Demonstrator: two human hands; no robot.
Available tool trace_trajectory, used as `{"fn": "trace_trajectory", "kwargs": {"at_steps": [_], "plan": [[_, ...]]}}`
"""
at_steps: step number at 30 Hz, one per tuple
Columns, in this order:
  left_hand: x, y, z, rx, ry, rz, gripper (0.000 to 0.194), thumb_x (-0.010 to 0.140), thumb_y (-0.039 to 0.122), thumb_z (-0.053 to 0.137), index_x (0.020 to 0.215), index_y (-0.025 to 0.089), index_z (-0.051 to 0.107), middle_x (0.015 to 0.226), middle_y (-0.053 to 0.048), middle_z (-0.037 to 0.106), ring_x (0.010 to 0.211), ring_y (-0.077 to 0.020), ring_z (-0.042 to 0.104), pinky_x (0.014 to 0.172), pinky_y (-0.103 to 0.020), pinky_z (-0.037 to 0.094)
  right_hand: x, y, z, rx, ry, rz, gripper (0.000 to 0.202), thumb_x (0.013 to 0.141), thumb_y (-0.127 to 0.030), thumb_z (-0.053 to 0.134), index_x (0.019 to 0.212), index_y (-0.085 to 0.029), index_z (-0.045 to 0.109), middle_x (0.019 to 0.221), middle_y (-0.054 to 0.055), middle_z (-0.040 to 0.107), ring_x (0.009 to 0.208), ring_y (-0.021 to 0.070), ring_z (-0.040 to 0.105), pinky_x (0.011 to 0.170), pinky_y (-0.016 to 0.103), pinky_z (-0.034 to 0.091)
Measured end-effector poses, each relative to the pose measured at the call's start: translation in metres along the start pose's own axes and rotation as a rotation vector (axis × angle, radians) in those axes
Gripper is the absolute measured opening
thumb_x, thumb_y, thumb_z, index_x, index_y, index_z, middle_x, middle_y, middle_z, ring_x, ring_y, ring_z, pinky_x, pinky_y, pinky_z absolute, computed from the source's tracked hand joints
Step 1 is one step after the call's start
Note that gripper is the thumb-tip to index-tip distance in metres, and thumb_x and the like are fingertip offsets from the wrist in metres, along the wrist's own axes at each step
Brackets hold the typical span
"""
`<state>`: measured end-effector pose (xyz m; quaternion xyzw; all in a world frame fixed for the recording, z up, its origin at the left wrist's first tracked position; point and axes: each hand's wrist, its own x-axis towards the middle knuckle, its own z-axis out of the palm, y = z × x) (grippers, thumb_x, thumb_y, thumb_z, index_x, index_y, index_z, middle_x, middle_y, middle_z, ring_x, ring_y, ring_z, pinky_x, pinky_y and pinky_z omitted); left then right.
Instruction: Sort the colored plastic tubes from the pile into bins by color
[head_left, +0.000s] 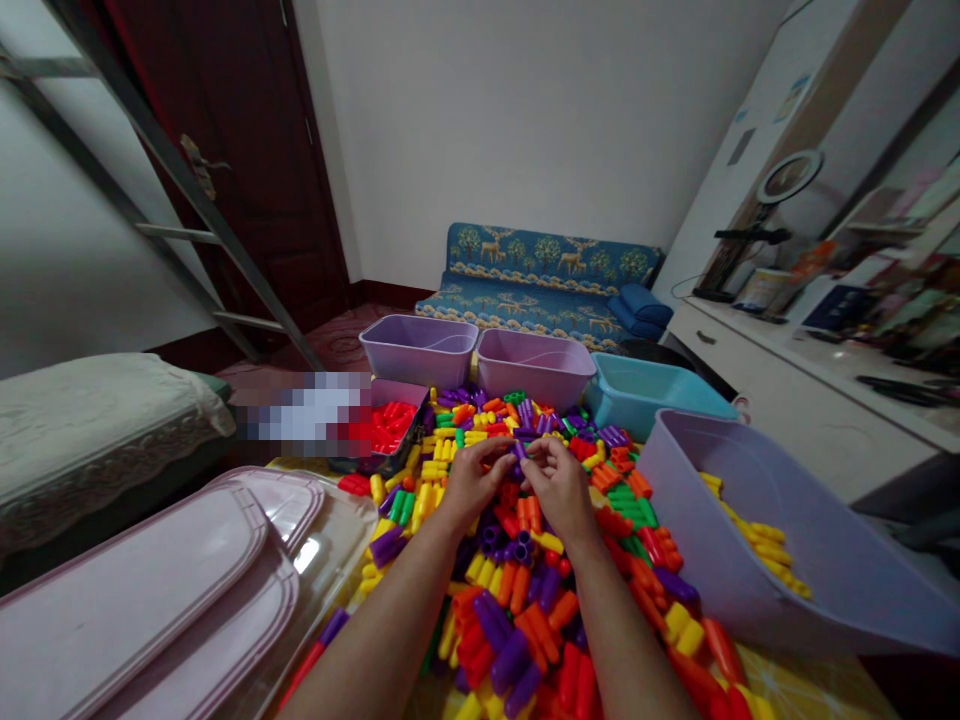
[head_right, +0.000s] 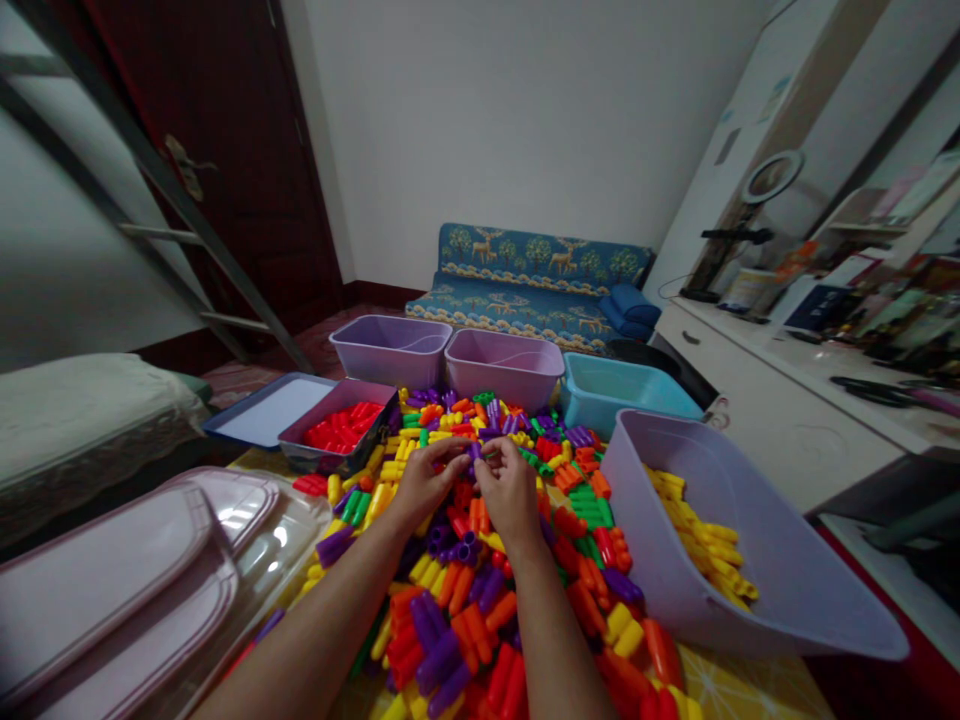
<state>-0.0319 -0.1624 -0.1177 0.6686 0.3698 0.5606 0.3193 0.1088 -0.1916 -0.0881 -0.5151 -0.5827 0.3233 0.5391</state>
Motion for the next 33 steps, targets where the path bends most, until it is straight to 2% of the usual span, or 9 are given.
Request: {"fn": "trace_trajectory", "kwargs": {"at_steps": [3, 7, 14, 33], "plan": [[-0.0002, 0.0017, 0.0, -0.003, -0.011, -0.006, 0.019, 0.087, 0.016, 0.066, 0.105, 0.011, 0.072, 0.094, -0.006, 0.072, 0.08, -0.0156, 0.069, 0.073, -0.019, 0.054, -0.0016, -0.004, -0.0011, -0.02, -0.012, 0.002, 0.013, 0.078, -0.028, 0.058, 0.085, -0.018, 0.052, 0.065, -0.002, 0.058, 0.048, 0.0134, 0.06, 0.047, 0.022, 0.048], [-0.0006, 0.0003, -0.0003, -0.003, -0.013, 0.008, 0.019, 0.088, 0.018, 0.066, 0.105, 0.012, 0.072, 0.093, -0.005, 0.072, 0.079, -0.0157, 0.069, 0.071, -0.019, 0.054, -0.0025, -0.0055, -0.0021, -0.059, -0.034, -0.001, 0.012, 0.08, -0.027, 0.056, 0.09, -0.019, 0.056, 0.063, -0.003, 0.058, 0.047, 0.0134, 0.061, 0.047, 0.021, 0.047], [-0.0015, -0.0051, -0.0002, 0.001, -0.005, 0.035, 0.019, 0.09, 0.022, 0.066, 0.106, 0.014, 0.073, 0.095, -0.005, 0.072, 0.082, -0.0157, 0.069, 0.072, -0.019, 0.054, -0.0002, -0.0061, -0.0032, -0.067, -0.067, 0.01, 0.023, 0.079, -0.027, 0.054, 0.091, -0.015, 0.07, 0.076, 0.003, 0.068, 0.047, 0.0117, 0.06, 0.05, 0.021, 0.05], [-0.0014, -0.0038, -0.0003, 0.011, -0.019, 0.005, 0.021, 0.09, 0.023, 0.065, 0.107, 0.014, 0.072, 0.097, -0.006, 0.072, 0.084, -0.0169, 0.069, 0.073, -0.02, 0.055, -0.0008, -0.0046, -0.0019, -0.066, -0.066, 0.022, 0.026, 0.08, -0.03, 0.055, 0.094, -0.016, 0.071, 0.081, 0.004, 0.071, 0.049, 0.014, 0.062, 0.05, 0.024, 0.05]]}}
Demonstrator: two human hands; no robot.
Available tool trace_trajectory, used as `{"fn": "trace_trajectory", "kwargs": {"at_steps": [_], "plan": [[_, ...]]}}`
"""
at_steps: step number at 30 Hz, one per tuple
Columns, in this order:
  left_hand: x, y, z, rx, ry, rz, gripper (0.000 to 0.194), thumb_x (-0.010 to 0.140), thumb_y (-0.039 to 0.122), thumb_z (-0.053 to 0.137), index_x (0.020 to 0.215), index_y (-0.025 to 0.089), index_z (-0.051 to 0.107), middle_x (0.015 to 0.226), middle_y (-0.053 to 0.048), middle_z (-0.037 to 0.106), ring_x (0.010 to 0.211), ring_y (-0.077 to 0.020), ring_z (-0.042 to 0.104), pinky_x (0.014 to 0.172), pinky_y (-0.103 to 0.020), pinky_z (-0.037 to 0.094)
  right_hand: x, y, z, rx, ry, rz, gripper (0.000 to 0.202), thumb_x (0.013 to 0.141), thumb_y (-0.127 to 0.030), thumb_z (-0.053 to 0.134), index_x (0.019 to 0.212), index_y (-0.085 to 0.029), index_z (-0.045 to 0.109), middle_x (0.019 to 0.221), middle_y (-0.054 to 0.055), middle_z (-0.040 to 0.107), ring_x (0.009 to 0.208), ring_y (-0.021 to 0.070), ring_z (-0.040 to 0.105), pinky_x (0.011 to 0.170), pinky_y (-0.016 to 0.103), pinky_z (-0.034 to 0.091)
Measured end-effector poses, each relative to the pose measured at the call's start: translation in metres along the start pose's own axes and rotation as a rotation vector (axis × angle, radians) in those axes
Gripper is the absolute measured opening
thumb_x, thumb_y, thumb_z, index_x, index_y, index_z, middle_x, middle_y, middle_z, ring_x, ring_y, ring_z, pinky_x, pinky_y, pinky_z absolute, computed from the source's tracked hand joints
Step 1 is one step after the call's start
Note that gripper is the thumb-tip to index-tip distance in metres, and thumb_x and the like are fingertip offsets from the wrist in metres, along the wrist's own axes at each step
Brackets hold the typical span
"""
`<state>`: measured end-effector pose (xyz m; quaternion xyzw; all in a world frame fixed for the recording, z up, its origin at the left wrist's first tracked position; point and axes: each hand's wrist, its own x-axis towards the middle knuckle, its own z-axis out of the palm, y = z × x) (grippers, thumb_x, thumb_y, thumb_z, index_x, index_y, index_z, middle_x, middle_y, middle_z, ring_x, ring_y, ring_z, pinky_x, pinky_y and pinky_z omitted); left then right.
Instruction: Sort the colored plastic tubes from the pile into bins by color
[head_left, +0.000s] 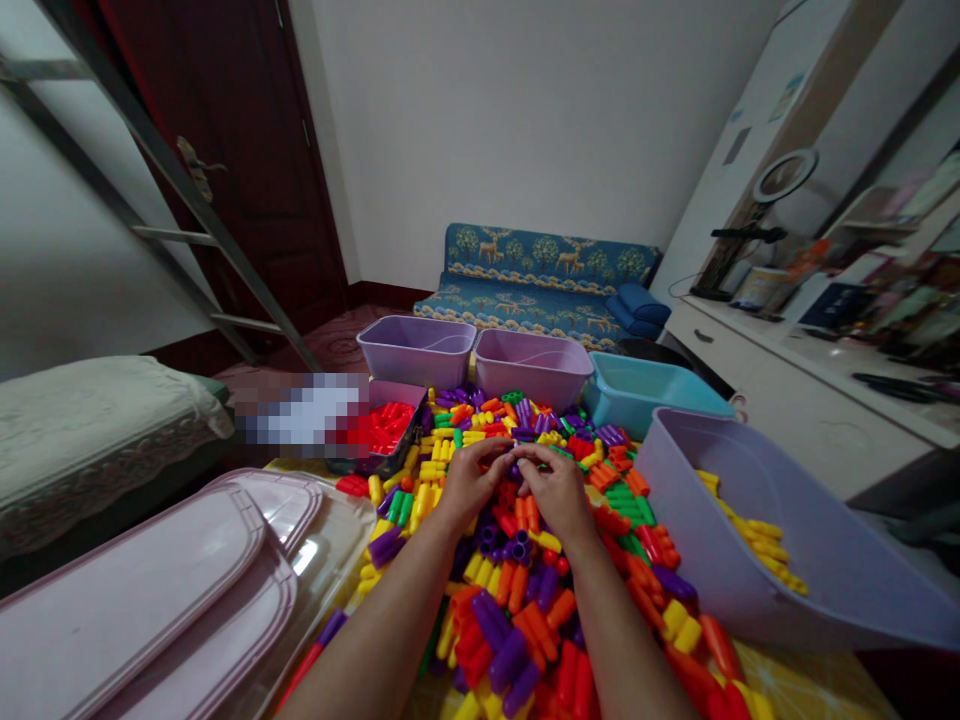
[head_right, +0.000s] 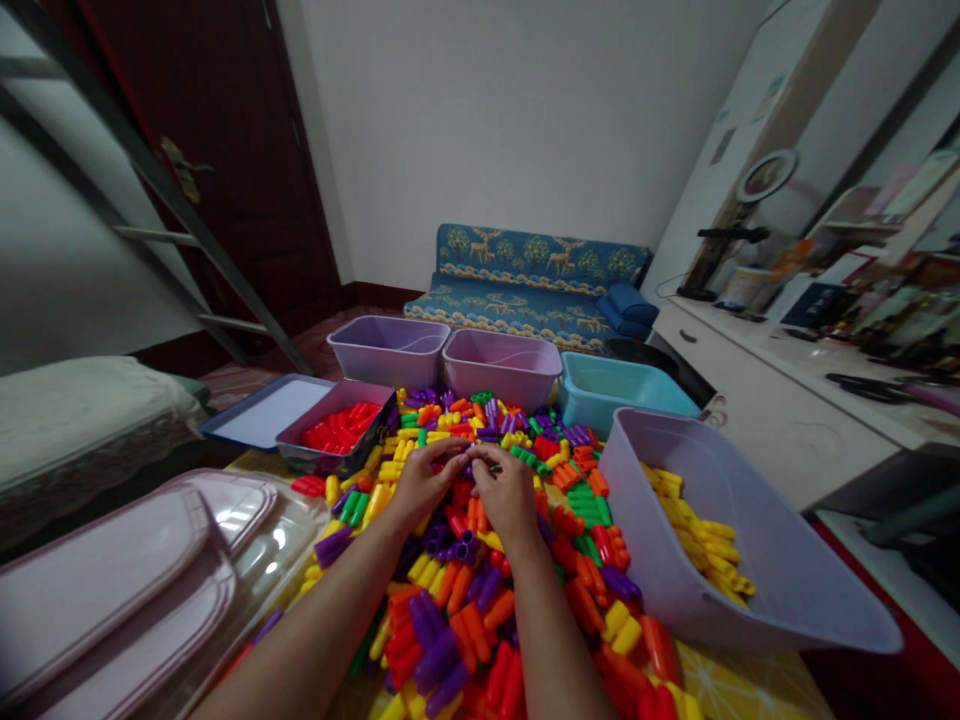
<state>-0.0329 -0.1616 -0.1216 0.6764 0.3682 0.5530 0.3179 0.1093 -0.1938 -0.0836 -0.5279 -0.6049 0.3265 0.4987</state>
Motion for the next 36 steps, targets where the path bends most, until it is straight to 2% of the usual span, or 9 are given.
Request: {"fn": "trace_trajectory", "kwargs": {"at_steps": [7, 15, 19, 23, 25, 28, 31, 34, 36], "plan": [[0.001, 0.002, -0.001, 0.059, -0.006, -0.013, 0.023, 0.092, 0.024, 0.06, 0.109, 0.013, 0.073, 0.104, -0.007, 0.071, 0.095, -0.0196, 0.068, 0.084, -0.025, 0.054, 0.001, 0.006, 0.002, 0.029, -0.01, 0.006, 0.028, 0.081, -0.032, 0.056, 0.098, -0.016, 0.07, 0.085, 0.004, 0.07, 0.053, 0.0129, 0.062, 0.054, 0.024, 0.052], [0.001, 0.0, -0.004, 0.173, -0.182, 0.084, 0.037, 0.099, 0.028, 0.051, 0.134, 0.02, 0.061, 0.129, -0.007, 0.059, 0.122, -0.0219, 0.055, 0.107, -0.034, 0.043, 0.004, 0.017, 0.006, -0.041, -0.056, -0.021, 0.032, 0.081, -0.029, 0.054, 0.106, -0.015, 0.068, 0.095, 0.007, 0.071, 0.079, 0.0178, 0.067, 0.075, 0.031, 0.055], [0.001, -0.004, -0.004, 0.289, -0.128, 0.108, 0.045, 0.099, 0.032, 0.051, 0.143, 0.021, 0.052, 0.149, -0.009, 0.038, 0.14, -0.025, 0.034, 0.117, -0.041, 0.03, 0.005, 0.018, 0.0, 0.005, -0.045, 0.004, 0.038, 0.078, -0.032, 0.058, 0.111, -0.016, 0.067, 0.087, 0.006, 0.07, 0.072, 0.0162, 0.066, 0.068, 0.029, 0.055], [0.001, -0.007, -0.002, 0.35, -0.12, 0.047, 0.047, 0.101, 0.035, 0.047, 0.145, 0.02, 0.05, 0.153, -0.01, 0.032, 0.14, -0.0268, 0.033, 0.117, -0.042, 0.03, 0.019, 0.015, -0.023, 0.081, -0.039, 0.19, 0.043, 0.071, -0.034, 0.064, 0.109, -0.014, 0.066, 0.074, 0.003, 0.065, 0.067, 0.0178, 0.066, 0.052, 0.024, 0.049], [0.001, -0.008, -0.002, 0.364, -0.115, 0.026, 0.047, 0.101, 0.037, 0.047, 0.144, 0.019, 0.051, 0.153, -0.01, 0.032, 0.14, -0.0273, 0.033, 0.116, -0.043, 0.03, 0.035, 0.013, -0.039, 0.064, 0.013, 0.245, 0.048, 0.068, -0.035, 0.065, 0.111, -0.012, 0.065, 0.074, 0.004, 0.065, 0.069, 0.0194, 0.066, 0.05, 0.023, 0.047], [0.001, -0.008, -0.002, 0.369, -0.119, 0.014, 0.047, 0.101, 0.038, 0.047, 0.142, 0.017, 0.053, 0.152, -0.011, 0.032, 0.14, -0.028, 0.033, 0.116, -0.045, 0.029, 0.067, 0.012, -0.062, 0.014, 0.261, 0.173, 0.057, 0.068, -0.035, 0.063, 0.119, -0.01, 0.062, 0.081, 0.009, 0.067, 0.074, 0.0216, 0.066, 0.053, 0.025, 0.048], [0.001, -0.008, -0.002, 0.356, -0.117, 0.008, 0.045, 0.101, 0.039, 0.048, 0.14, 0.018, 0.056, 0.152, -0.011, 0.032, 0.139, -0.0283, 0.034, 0.116, -0.045, 0.03, 0.096, 0.012, -0.079, -0.025, 0.506, 0.021, 0.073, 0.069, -0.036, 0.062, 0.136, -0.012, 0.049, 0.114, 0.017, 0.064, 0.085, 0.023, 0.066, 0.062, 0.03, 0.052], [0.001, -0.008, -0.002, 0.335, -0.102, 0.009, 0.043, 0.1, 0.038, 0.049, 0.138, 0.019, 0.057, 0.152, -0.011, 0.033, 0.14, -0.0277, 0.034, 0.116, -0.044, 0.031, 0.107, 0.019, -0.082, 0.003, 0.523, -0.052, 0.094, 0.068, -0.035, 0.065, 0.151, -0.021, 0.025, 0.143, 0.019, 0.045, 0.092, 0.0225, 0.066, 0.07, 0.033, 0.054], [0.001, -0.01, -0.002, 0.333, -0.091, 0.016, 0.041, 0.1, 0.036, 0.051, 0.136, 0.019, 0.059, 0.15, -0.011, 0.035, 0.139, -0.0275, 0.034, 0.116, -0.044, 0.031, 0.102, 0.028, -0.076, 0.035, 0.451, -0.064, 0.092, 0.068, -0.037, 0.065, 0.15, -0.02, 0.027, 0.141, 0.02, 0.047, 0.093, 0.0225, 0.067, 0.077, 0.036, 0.055]]}}
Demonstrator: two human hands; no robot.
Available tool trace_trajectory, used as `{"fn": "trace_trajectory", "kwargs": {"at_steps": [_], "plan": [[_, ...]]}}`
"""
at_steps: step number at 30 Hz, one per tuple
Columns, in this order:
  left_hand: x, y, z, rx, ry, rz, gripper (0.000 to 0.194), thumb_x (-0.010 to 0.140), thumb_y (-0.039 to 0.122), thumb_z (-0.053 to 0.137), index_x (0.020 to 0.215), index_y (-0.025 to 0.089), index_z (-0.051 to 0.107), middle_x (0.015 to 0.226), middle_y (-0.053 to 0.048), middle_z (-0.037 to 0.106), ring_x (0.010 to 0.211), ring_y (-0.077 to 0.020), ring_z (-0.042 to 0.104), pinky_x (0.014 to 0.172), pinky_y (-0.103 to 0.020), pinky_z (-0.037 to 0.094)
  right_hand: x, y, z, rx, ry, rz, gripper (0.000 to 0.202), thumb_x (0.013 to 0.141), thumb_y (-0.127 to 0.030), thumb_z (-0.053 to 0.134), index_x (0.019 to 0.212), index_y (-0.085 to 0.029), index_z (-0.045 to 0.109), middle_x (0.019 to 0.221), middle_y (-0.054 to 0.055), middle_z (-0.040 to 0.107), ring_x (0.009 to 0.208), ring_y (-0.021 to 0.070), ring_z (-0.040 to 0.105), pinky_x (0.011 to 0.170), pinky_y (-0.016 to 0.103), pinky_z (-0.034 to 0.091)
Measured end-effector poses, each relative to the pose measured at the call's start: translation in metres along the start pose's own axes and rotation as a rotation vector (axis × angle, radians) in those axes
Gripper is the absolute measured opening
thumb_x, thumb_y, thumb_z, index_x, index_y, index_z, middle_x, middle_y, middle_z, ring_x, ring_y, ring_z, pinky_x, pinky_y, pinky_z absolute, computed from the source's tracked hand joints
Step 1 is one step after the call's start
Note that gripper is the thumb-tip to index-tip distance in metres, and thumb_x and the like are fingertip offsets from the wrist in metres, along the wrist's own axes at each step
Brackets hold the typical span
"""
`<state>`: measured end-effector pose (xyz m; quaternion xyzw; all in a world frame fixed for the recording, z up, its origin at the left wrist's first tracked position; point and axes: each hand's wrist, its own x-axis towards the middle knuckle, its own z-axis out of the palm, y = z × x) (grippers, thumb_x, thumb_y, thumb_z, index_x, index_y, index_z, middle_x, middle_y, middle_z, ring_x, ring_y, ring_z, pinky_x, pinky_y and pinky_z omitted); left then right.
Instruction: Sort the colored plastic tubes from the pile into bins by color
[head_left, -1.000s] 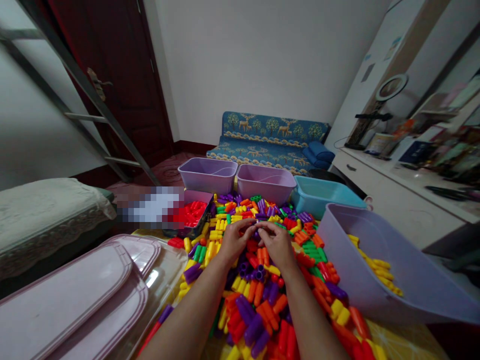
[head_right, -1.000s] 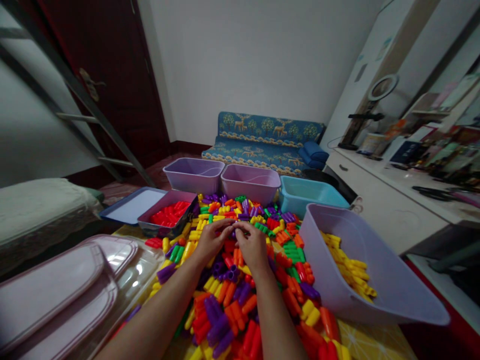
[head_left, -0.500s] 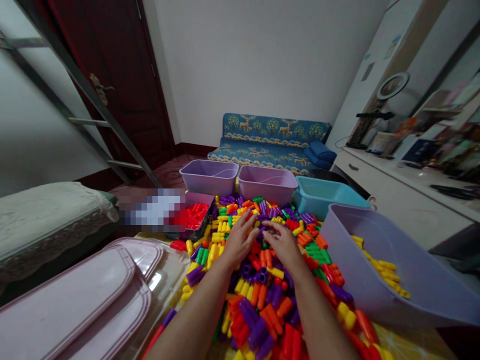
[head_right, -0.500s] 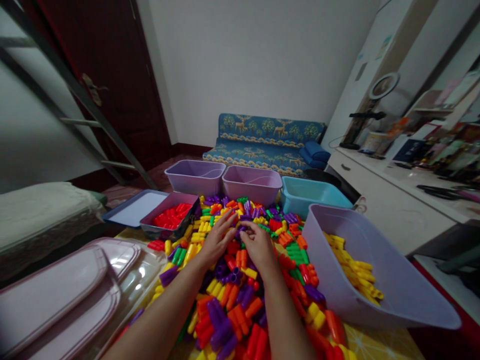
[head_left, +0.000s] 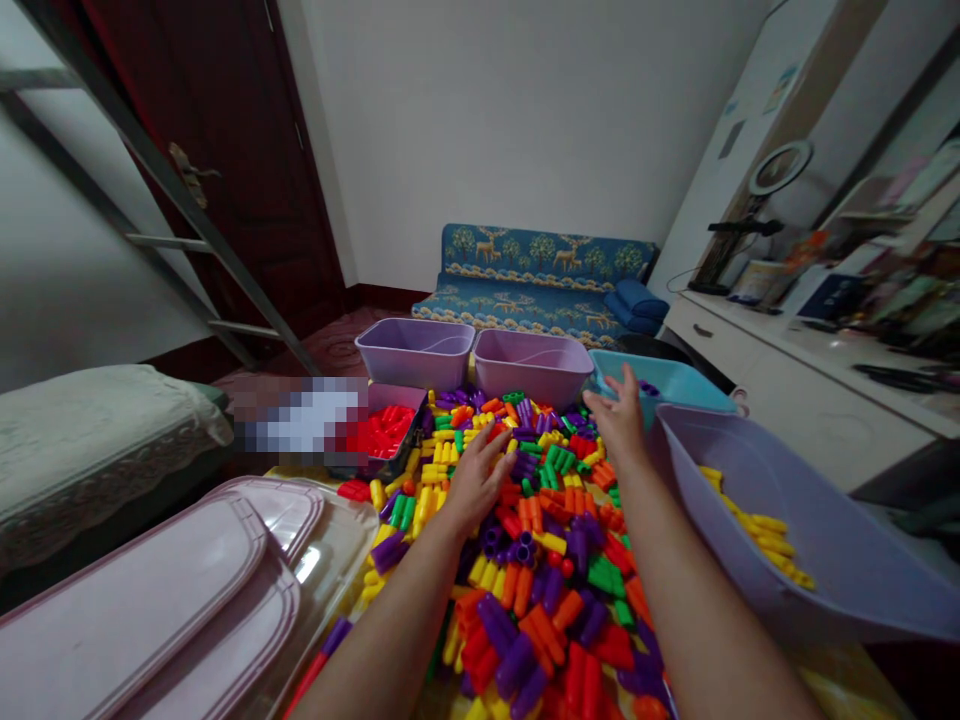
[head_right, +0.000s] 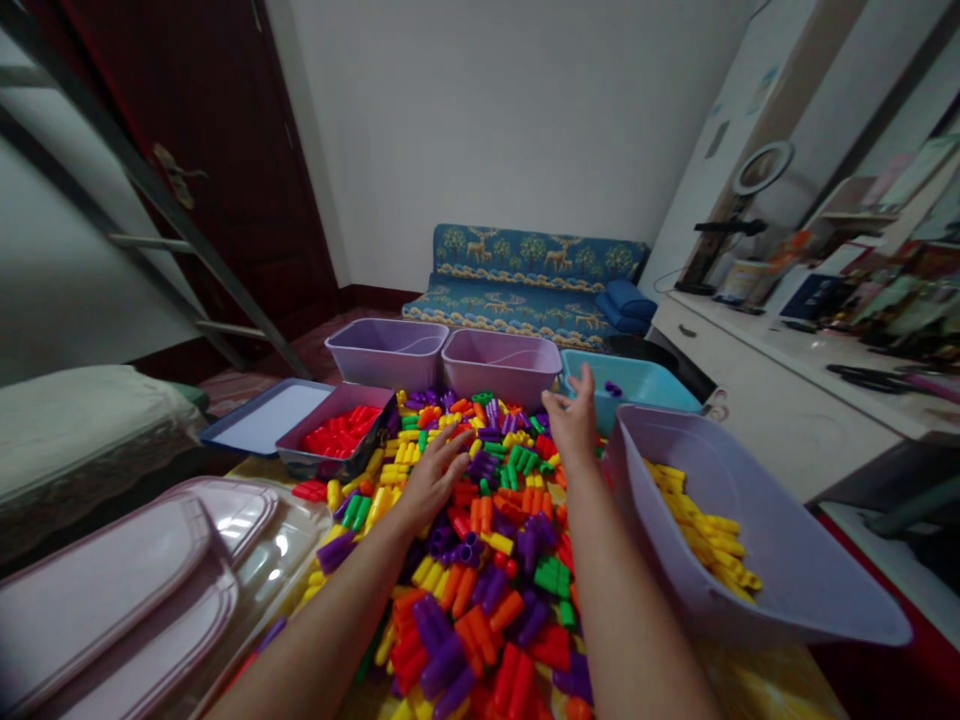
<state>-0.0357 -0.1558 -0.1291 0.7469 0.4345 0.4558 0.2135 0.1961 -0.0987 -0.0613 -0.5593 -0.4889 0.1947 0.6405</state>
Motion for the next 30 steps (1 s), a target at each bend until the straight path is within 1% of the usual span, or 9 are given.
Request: {"fn": "trace_trajectory", "kwargs": {"at_steps": [3, 5, 8, 11, 14, 16, 20, 25, 30], "plan": [[0.0, -0.003, 0.001, 0.0, 0.016, 0.027, 0.039, 0.096, 0.029, 0.058, 0.133, 0.018, 0.061, 0.146, -0.012, 0.04, 0.136, -0.0278, 0.038, 0.114, -0.044, 0.033, -0.026, 0.017, 0.006, -0.028, -0.132, 0.013, 0.068, 0.071, -0.04, 0.062, 0.131, -0.011, 0.051, 0.117, 0.018, 0.063, 0.092, 0.0229, 0.066, 0.086, 0.04, 0.052], [0.0, -0.004, 0.002, 0.001, 0.021, 0.042, 0.038, 0.093, 0.025, 0.061, 0.129, 0.016, 0.063, 0.141, -0.013, 0.045, 0.131, -0.0275, 0.043, 0.112, -0.043, 0.037, -0.048, 0.026, 0.009, -0.127, -0.226, 0.035, 0.053, 0.073, -0.037, 0.06, 0.119, -0.01, 0.06, 0.104, 0.016, 0.067, 0.089, 0.023, 0.066, 0.086, 0.041, 0.053], [0.0, -0.004, 0.002, 0.009, 0.015, 0.04, 0.033, 0.089, 0.018, 0.064, 0.122, 0.014, 0.066, 0.129, -0.013, 0.054, 0.121, -0.0262, 0.052, 0.106, -0.04, 0.043, -0.075, 0.029, 0.012, -0.394, -0.315, -0.085, 0.035, 0.077, -0.028, 0.058, 0.106, -0.012, 0.068, 0.105, 0.014, 0.066, 0.097, 0.0256, 0.063, 0.093, 0.043, 0.049], [0.001, -0.003, 0.001, 0.01, 0.005, 0.03, 0.032, 0.085, 0.011, 0.065, 0.117, 0.013, 0.068, 0.12, -0.012, 0.058, 0.113, -0.0244, 0.056, 0.101, -0.037, 0.046, -0.093, 0.022, 0.012, -0.634, -0.304, -0.192, 0.037, 0.079, -0.021, 0.059, 0.113, -0.01, 0.068, 0.114, 0.015, 0.063, 0.111, 0.0297, 0.057, 0.102, 0.043, 0.043], [0.002, -0.001, 0.0, 0.011, -0.009, 0.038, 0.033, 0.082, 0.004, 0.064, 0.114, 0.012, 0.069, 0.117, -0.011, 0.06, 0.11, -0.0233, 0.057, 0.099, -0.035, 0.046, -0.101, 0.016, 0.01, -0.753, -0.297, -0.167, 0.048, 0.08, -0.019, 0.062, 0.127, -0.008, 0.061, 0.124, 0.017, 0.058, 0.119, 0.0322, 0.052, 0.106, 0.044, 0.04], [0.003, -0.001, -0.001, 0.035, -0.03, 0.05, 0.036, 0.08, 0.002, 0.064, 0.114, 0.012, 0.069, 0.117, -0.01, 0.061, 0.11, -0.0239, 0.056, 0.099, -0.036, 0.045, -0.103, 0.012, 0.009, -0.764, -0.347, -0.155, 0.05, 0.08, -0.019, 0.064, 0.129, -0.012, 0.061, 0.125, 0.014, 0.058, 0.118, 0.0313, 0.053, 0.105, 0.042, 0.04], [0.003, 0.0, -0.001, 0.111, -0.073, 0.05, 0.04, 0.08, 0.001, 0.065, 0.117, 0.014, 0.068, 0.117, -0.008, 0.064, 0.112, -0.0257, 0.054, 0.101, -0.04, 0.043, -0.105, 0.002, 0.007, -0.742, -0.437, -0.181, 0.039, 0.081, -0.022, 0.067, 0.12, -0.022, 0.069, 0.113, 0.008, 0.063, 0.11, 0.0281, 0.054, 0.101, 0.04, 0.042], [0.002, 0.003, -0.002, 0.135, -0.099, 0.045, 0.042, 0.08, 0.005, 0.067, 0.121, 0.016, 0.068, 0.119, -0.006, 0.063, 0.114, -0.0247, 0.052, 0.103, -0.037, 0.041, -0.109, -0.006, 0.011, -0.756, -0.523, -0.185, 0.032, 0.085, -0.034, 0.065, 0.114, -0.022, 0.07, 0.098, 0.005, 0.068, 0.098, 0.0265, 0.058, 0.089, 0.039, 0.045], [0.002, 0.009, -0.004, 0.143, -0.112, 0.007, 0.046, 0.079, 0.006, 0.071, 0.124, 0.015, 0.066, 0.122, -0.006, 0.061, 0.117, -0.0242, 0.05, 0.105, -0.036, 0.039, -0.111, -0.004, 0.014, -0.73, -0.504, -0.164, 0.022, 0.081, -0.026, 0.068, 0.102, -0.021, 0.069, 0.104, 0.005, 0.065, 0.102, 0.0244, 0.059, 0.089, 0.036, 0.043]]}}
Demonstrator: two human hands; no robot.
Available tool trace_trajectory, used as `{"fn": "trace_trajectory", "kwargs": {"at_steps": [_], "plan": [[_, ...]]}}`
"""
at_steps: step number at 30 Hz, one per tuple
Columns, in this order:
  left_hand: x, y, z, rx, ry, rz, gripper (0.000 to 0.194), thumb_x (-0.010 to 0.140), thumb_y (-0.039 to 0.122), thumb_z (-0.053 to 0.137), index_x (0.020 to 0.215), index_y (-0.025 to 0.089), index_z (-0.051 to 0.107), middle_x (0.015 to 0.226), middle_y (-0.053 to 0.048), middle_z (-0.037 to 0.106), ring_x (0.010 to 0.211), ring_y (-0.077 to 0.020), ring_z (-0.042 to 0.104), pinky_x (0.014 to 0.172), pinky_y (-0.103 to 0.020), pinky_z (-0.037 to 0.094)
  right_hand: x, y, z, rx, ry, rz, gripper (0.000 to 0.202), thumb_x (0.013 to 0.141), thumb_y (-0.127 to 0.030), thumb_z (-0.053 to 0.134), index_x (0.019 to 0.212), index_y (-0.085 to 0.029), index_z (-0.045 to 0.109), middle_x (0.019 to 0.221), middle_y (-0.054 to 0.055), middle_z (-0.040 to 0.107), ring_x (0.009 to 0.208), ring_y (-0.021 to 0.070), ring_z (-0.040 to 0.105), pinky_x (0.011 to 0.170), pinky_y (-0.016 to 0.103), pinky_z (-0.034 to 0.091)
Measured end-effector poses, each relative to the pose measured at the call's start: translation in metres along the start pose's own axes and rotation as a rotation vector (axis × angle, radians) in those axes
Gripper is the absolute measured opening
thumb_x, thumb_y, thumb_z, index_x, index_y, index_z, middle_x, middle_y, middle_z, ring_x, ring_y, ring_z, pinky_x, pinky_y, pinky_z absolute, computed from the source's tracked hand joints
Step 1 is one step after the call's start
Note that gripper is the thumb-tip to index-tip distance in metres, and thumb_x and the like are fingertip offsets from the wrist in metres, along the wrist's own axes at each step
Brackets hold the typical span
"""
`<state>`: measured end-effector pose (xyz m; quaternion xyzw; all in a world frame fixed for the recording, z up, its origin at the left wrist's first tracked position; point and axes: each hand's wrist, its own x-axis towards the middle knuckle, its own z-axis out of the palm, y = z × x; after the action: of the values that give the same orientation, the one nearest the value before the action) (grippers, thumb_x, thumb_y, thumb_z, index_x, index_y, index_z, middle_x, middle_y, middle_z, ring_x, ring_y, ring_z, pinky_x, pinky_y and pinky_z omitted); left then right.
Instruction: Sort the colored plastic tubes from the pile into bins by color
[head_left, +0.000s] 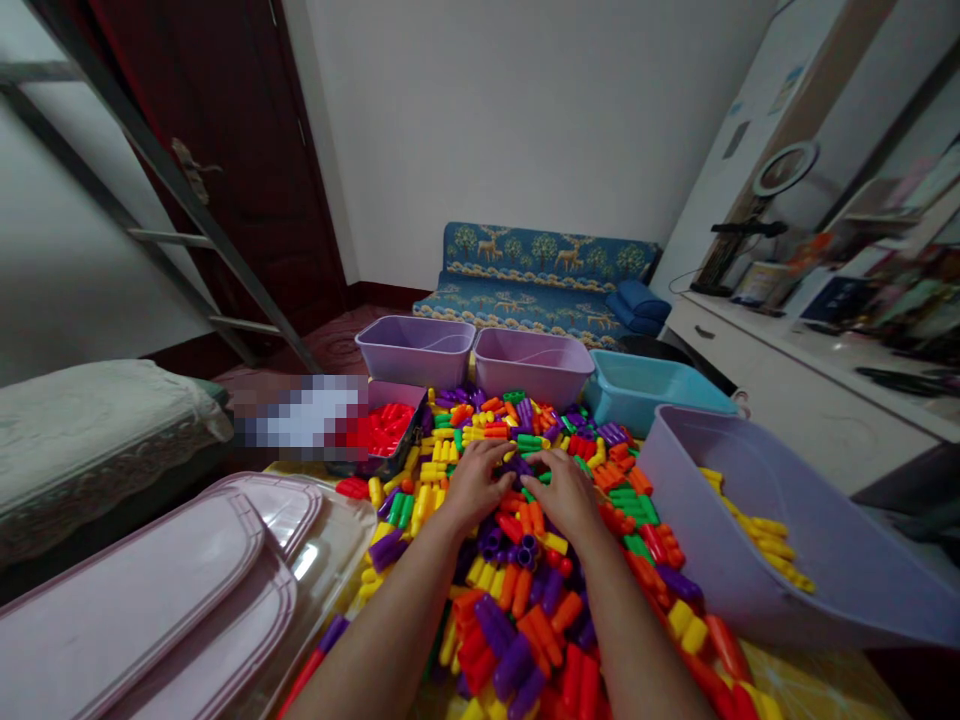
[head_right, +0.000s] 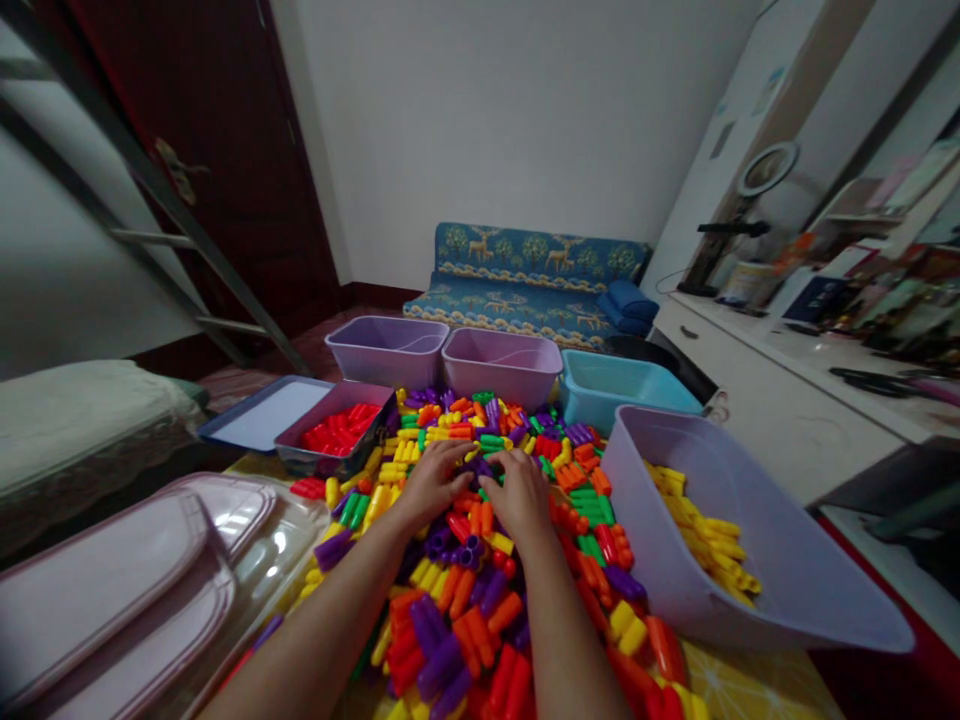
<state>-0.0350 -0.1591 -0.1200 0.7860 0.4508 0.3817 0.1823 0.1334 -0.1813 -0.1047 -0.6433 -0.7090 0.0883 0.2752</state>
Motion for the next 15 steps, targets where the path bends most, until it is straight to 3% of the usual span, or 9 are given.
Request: {"fn": "trace_trajectory", "kwargs": {"at_steps": [3, 6, 9, 12, 15], "plan": [[0.0, -0.001, 0.001, -0.001, 0.012, -0.003, 0.046, 0.078, 0.008, 0.074, 0.123, 0.013, 0.067, 0.122, -0.007, 0.062, 0.117, -0.0245, 0.051, 0.104, -0.037, 0.04, 0.0, -0.003, -0.001, 0.062, 0.013, -0.003, 0.019, 0.078, -0.021, 0.069, 0.097, -0.019, 0.067, 0.105, 0.004, 0.066, 0.104, 0.0231, 0.06, 0.092, 0.036, 0.042], [0.0, -0.005, 0.005, -0.009, 0.039, 0.02, 0.032, 0.078, 0.01, 0.076, 0.11, 0.013, 0.072, 0.118, -0.007, 0.063, 0.114, -0.0246, 0.053, 0.102, -0.037, 0.041, 0.0, -0.008, -0.002, 0.119, 0.027, -0.035, 0.013, 0.078, -0.017, 0.067, 0.091, -0.02, 0.067, 0.098, 0.0, 0.069, 0.099, 0.022, 0.062, 0.093, 0.038, 0.041], [0.0, -0.008, 0.007, -0.048, 0.077, 0.058, 0.024, 0.077, 0.007, 0.078, 0.099, 0.014, 0.075, 0.112, -0.006, 0.065, 0.108, -0.0231, 0.056, 0.098, -0.034, 0.043, 0.001, -0.012, -0.001, 0.189, 0.019, -0.082, 0.021, 0.078, -0.011, 0.064, 0.097, -0.02, 0.067, 0.096, 0.0, 0.07, 0.094, 0.0198, 0.063, 0.09, 0.035, 0.044], [0.0, -0.006, 0.005, -0.074, 0.115, 0.089, 0.027, 0.077, 0.004, 0.076, 0.101, 0.017, 0.075, 0.102, -0.005, 0.066, 0.099, -0.0213, 0.057, 0.091, -0.031, 0.044, 0.001, -0.01, 0.002, 0.211, 0.02, -0.136, 0.033, 0.078, -0.008, 0.063, 0.108, -0.02, 0.067, 0.105, 0.002, 0.069, 0.1, 0.0204, 0.063, 0.092, 0.035, 0.045], [-0.001, -0.004, 0.002, -0.064, 0.165, 0.11, 0.029, 0.081, 0.005, 0.073, 0.107, 0.017, 0.074, 0.097, -0.006, 0.067, 0.096, -0.0225, 0.057, 0.088, -0.033, 0.045, 0.002, -0.008, 0.004, 0.254, 0.064, -0.176, 0.029, 0.082, -0.012, 0.062, 0.109, -0.019, 0.067, 0.11, 0.004, 0.069, 0.104, 0.0205, 0.062, 0.094, 0.035, 0.045]]}}
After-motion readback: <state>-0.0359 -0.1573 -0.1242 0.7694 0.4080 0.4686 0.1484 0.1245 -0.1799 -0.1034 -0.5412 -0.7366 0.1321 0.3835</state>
